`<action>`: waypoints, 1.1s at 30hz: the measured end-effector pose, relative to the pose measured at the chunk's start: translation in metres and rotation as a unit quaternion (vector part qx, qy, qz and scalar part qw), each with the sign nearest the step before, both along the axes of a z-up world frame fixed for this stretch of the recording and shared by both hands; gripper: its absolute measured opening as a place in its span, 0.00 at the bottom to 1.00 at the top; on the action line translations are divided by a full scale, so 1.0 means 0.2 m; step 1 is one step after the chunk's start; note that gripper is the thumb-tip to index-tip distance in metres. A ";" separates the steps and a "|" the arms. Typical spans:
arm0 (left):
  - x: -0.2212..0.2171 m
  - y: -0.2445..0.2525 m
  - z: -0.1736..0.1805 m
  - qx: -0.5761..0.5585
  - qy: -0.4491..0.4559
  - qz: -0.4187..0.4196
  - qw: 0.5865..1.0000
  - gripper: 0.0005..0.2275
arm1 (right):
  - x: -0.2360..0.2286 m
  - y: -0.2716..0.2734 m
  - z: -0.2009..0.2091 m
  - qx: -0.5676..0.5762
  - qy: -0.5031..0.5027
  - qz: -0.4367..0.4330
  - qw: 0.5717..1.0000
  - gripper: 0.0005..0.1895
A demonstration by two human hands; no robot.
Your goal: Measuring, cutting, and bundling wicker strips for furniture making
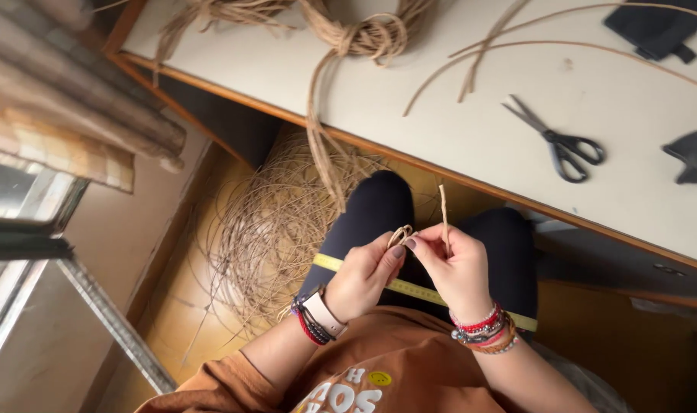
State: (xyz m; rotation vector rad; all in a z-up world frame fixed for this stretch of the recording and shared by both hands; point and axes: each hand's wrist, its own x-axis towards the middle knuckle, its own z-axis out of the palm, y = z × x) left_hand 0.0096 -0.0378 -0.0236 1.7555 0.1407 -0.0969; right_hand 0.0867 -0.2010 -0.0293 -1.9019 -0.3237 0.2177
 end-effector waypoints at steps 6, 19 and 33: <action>-0.15 0.18 0.01 0.116 0.028 0.022 0.993 0.11 | -0.03 0.20 0.01 0.037 0.098 0.083 0.991 0.07; -0.28 0.51 0.07 0.495 -0.047 0.074 0.864 0.33 | -0.09 0.42 0.02 0.059 0.058 0.164 0.983 0.01; -0.17 0.58 -0.11 0.532 -0.242 0.227 0.779 0.11 | 0.05 0.29 0.06 -0.071 0.052 0.254 0.963 0.19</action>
